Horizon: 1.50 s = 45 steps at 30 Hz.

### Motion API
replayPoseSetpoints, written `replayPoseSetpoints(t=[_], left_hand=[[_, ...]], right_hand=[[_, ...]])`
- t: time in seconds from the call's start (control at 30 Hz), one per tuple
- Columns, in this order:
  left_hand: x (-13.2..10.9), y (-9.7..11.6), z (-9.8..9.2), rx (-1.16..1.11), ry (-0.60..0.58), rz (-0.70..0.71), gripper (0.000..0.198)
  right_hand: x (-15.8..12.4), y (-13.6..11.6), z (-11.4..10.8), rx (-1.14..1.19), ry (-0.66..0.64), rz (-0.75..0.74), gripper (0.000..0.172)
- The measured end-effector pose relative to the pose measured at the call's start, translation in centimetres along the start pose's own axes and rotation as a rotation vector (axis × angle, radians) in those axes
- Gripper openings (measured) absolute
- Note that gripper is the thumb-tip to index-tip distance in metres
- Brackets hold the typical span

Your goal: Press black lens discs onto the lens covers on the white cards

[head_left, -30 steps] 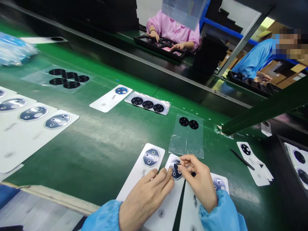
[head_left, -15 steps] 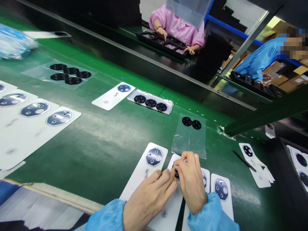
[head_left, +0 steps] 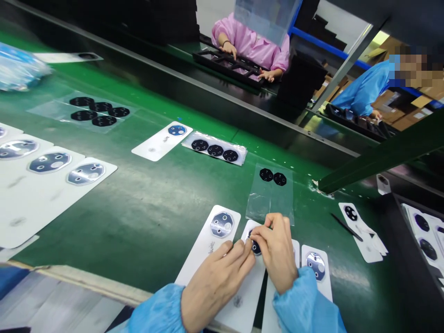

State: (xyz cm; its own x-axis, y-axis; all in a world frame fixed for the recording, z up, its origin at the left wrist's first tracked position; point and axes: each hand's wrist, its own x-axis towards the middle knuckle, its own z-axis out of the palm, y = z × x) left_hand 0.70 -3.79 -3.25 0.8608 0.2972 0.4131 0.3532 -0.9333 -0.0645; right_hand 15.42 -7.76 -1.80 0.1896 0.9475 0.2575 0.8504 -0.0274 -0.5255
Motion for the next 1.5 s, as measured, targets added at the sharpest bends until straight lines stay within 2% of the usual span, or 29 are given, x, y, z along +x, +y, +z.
replayPoseSetpoints(t=[0.17, 0.5, 0.73, 0.83, 0.93, 1.03, 1.1, 1.2, 1.27, 1.43, 1.5], left_hand=[[0.0, 0.0, 0.1, 0.016, -0.02, 0.003, 0.028], [-0.1, 0.0, 0.1, -0.001, -0.015, 0.001, 0.028], [0.0, 0.1, 0.2, 0.005, -0.052, 0.007, 0.021], [0.0, -0.1, 0.0, -0.011, -0.051, 0.007, 0.021], [-0.4, -0.3, -0.4, -0.085, -0.012, -0.02, 0.023], [-1.5, -0.6, -1.6, -0.212, 0.036, -0.054, 0.023], [-2.3, -1.0, -2.7, -0.326, 0.083, -0.083, 0.022], [-3.4, -2.2, -4.0, -0.444, 0.11, -0.151, 0.025], [-3.9, -3.4, -4.2, -0.413, 0.119, -0.188, 0.027], [-4.1, -5.2, -2.6, -0.207, 0.154, -0.167, 0.027], [-4.1, -5.3, -2.1, -0.165, 0.149, -0.148, 0.029]], right_hand=[[0.0, 0.0, 0.0, -0.044, 0.054, -0.002, 0.023], [0.2, -0.3, -0.4, -0.065, 0.023, -0.037, 0.024], [0.4, -0.1, -0.1, -0.026, 0.01, 0.004, 0.024], [0.9, 0.8, -0.9, 0.166, 0.011, 0.094, 0.02], [1.0, 1.9, -2.9, 0.439, 0.109, 0.302, 0.014], [0.2, 2.8, -4.9, 0.703, 0.153, 0.534, 0.024], [-0.6, 3.1, -5.7, 0.84, 0.162, 0.627, 0.033], [-1.5, 2.8, -6.2, 0.907, 0.159, 0.655, 0.032], [-1.8, 2.4, -6.1, 0.877, 0.146, 0.628, 0.025], [-1.8, 1.2, -5.3, 0.8, 0.037, 0.591, 0.02], [-1.8, 0.9, -5.1, 0.797, 0.028, 0.613, 0.028]])
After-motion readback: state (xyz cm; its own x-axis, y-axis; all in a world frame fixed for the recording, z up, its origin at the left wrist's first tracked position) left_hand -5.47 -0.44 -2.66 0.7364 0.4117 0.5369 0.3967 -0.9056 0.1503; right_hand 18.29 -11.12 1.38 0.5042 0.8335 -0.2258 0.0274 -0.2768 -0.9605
